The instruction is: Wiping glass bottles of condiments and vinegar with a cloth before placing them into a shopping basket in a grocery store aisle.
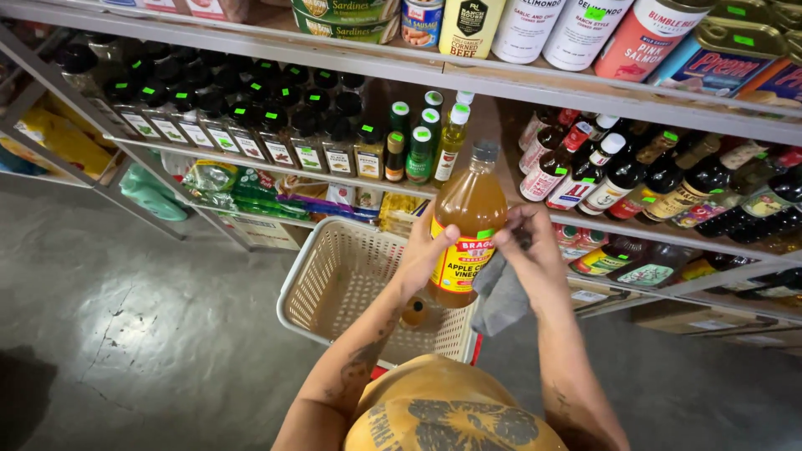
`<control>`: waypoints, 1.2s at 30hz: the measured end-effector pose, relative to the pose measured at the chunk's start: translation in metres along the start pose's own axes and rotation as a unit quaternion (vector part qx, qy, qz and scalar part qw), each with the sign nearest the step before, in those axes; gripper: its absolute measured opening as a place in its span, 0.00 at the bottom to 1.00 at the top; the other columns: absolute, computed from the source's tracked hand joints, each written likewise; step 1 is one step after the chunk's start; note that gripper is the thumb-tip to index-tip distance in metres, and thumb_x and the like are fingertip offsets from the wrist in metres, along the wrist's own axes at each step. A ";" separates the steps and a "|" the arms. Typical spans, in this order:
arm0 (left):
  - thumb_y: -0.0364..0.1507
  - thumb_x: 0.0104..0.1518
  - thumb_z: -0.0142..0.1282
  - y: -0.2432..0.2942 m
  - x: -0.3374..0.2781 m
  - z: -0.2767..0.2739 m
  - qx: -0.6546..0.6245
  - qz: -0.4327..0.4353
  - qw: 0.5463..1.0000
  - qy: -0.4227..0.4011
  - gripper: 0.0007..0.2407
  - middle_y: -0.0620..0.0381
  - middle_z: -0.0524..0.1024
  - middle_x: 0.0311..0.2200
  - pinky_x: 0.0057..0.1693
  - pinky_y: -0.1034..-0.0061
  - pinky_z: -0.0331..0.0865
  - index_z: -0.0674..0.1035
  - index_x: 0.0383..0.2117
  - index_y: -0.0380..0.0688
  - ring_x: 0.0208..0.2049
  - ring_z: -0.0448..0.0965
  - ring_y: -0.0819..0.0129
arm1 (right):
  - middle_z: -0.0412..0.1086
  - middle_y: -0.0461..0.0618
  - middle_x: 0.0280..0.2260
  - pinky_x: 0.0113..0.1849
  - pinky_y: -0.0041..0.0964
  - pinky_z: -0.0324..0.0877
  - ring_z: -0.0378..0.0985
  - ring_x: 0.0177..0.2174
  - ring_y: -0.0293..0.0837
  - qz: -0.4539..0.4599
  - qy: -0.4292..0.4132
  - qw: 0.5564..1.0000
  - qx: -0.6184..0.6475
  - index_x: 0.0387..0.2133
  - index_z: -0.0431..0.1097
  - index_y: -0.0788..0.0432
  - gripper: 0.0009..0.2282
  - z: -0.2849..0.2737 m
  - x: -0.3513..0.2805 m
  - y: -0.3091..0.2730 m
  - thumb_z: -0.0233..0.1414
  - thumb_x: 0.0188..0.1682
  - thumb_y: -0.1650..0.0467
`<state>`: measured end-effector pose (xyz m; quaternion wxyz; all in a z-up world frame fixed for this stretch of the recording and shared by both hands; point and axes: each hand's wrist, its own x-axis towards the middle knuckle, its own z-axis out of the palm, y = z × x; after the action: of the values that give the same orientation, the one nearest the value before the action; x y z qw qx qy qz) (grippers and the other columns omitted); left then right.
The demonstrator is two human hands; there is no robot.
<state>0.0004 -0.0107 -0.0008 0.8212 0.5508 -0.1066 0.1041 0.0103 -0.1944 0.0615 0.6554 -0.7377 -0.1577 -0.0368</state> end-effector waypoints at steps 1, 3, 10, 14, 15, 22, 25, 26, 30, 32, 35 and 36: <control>0.45 0.56 0.60 0.000 -0.002 0.001 -0.001 -0.001 1.000 -0.001 0.33 0.41 0.72 0.56 0.62 0.57 0.66 0.65 0.65 0.38 0.57 0.71 0.58 | 0.67 0.48 0.34 0.39 0.31 0.63 0.69 0.35 0.39 0.001 0.001 1.000 -0.001 0.47 0.64 0.58 0.18 0.001 -0.001 0.001 0.60 0.50 0.63; 0.43 0.57 0.61 0.001 -0.006 0.003 -0.009 -0.026 0.999 0.017 0.31 0.45 0.73 0.53 0.61 0.58 0.67 0.66 0.64 0.40 0.53 0.73 0.61 | 0.71 0.51 0.33 0.39 0.34 0.68 0.73 0.34 0.42 0.003 0.030 0.996 -0.081 0.45 0.65 0.58 0.19 0.003 -0.001 0.004 0.64 0.48 0.63; 0.47 0.63 0.53 0.007 -0.002 0.010 -0.075 -0.073 0.993 0.056 0.27 0.48 0.74 0.49 0.56 0.63 0.70 0.69 0.60 0.40 0.48 0.76 0.63 | 0.68 0.54 0.45 0.51 0.41 0.65 0.71 0.47 0.47 -0.164 0.209 0.952 -0.152 0.47 0.68 0.59 0.08 0.021 -0.018 -0.014 0.54 0.59 0.69; 0.45 0.62 0.54 0.022 -0.001 0.013 -0.065 -0.075 0.993 0.060 0.26 0.49 0.73 0.48 0.55 0.63 0.69 0.70 0.60 0.39 0.46 0.74 0.65 | 0.47 0.51 0.71 0.67 0.53 0.38 0.44 0.70 0.51 -0.314 0.003 0.911 -0.269 0.68 0.53 0.55 0.29 0.057 -0.033 0.010 0.46 0.51 0.69; 0.44 0.62 0.55 0.030 -0.001 0.014 -0.051 -0.056 0.996 0.051 0.25 0.50 0.73 0.48 0.54 0.63 0.70 0.71 0.60 0.41 0.47 0.73 0.67 | 0.41 0.49 0.72 0.65 0.61 0.26 0.36 0.70 0.52 -0.369 0.008 0.839 -0.400 0.69 0.53 0.49 0.27 0.065 -0.029 0.010 0.43 0.57 0.55; 0.46 0.61 0.56 0.011 -0.003 -0.006 -0.069 -0.045 0.994 0.066 0.28 0.43 0.75 0.48 0.57 0.58 0.69 0.70 0.60 0.37 0.47 0.77 0.58 | 0.46 0.62 0.70 0.65 0.62 0.36 0.41 0.68 0.59 -0.093 0.043 0.994 -0.049 0.69 0.47 0.60 0.31 0.064 -0.046 0.060 0.28 0.60 0.52; 0.48 0.58 0.58 0.012 -0.007 -0.013 -0.059 -0.022 0.998 0.020 0.31 0.45 0.74 0.51 0.59 0.58 0.68 0.70 0.61 0.38 0.52 0.73 0.61 | 0.79 0.53 0.30 0.32 0.36 0.78 0.82 0.29 0.42 0.215 0.216 0.933 0.193 0.37 0.79 0.53 0.12 0.049 -0.037 0.121 0.55 0.55 0.59; 0.48 0.52 0.63 -0.004 -0.006 -0.030 -0.038 -0.007 0.999 -0.013 0.35 0.45 0.74 0.53 0.60 0.60 0.67 0.68 0.62 0.38 0.53 0.72 0.63 | 0.75 0.60 0.40 0.43 0.45 0.72 0.77 0.42 0.52 0.093 0.166 0.982 0.014 0.47 0.74 0.58 0.11 0.049 -0.039 0.119 0.50 0.56 0.67; 0.49 0.46 0.70 -0.047 -0.012 -0.063 -0.023 0.000 0.998 -0.055 0.43 0.44 0.70 0.56 0.64 0.60 0.63 0.64 0.64 0.31 0.56 0.66 0.63 | 0.66 0.66 0.58 0.62 0.55 0.55 0.61 0.62 0.62 -0.070 0.034 0.986 -0.145 0.59 0.67 0.63 0.23 0.013 -0.047 0.143 0.57 0.49 0.72; 0.52 0.47 0.67 -0.041 -0.013 -0.043 -0.051 0.004 0.997 -0.062 0.44 0.45 0.69 0.57 0.65 0.60 0.61 0.63 0.65 0.32 0.57 0.66 0.64 | 0.66 0.58 0.60 0.63 0.50 0.53 0.62 0.62 0.55 0.033 0.001 0.990 -0.140 0.63 0.61 0.54 0.45 0.024 -0.057 0.134 0.66 0.24 0.61; 0.52 0.41 0.70 -0.046 0.002 -0.023 -0.037 0.038 0.994 -0.098 0.45 0.45 0.70 0.56 0.66 0.60 0.59 0.66 0.63 0.34 0.58 0.67 0.62 | 0.73 0.50 0.52 0.57 0.47 0.63 0.72 0.53 0.49 0.160 -0.023 0.981 -0.102 0.60 0.62 0.51 0.57 0.027 -0.061 0.132 0.78 0.05 0.61; 0.49 0.36 0.74 -0.050 0.007 -0.019 0.008 0.067 0.989 -0.130 0.44 0.44 0.71 0.54 0.67 0.60 0.58 0.71 0.61 0.35 0.58 0.68 0.59 | 0.80 0.50 0.42 0.50 0.50 0.75 0.81 0.44 0.48 0.185 -0.012 0.980 -0.070 0.52 0.68 0.56 0.47 0.025 -0.064 0.133 0.80 0.11 0.71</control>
<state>0.0228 -0.0114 -0.0495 0.7871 0.5579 -0.2484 0.0871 -0.0163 -0.1934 -0.0857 0.5958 -0.7985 -0.0235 0.0828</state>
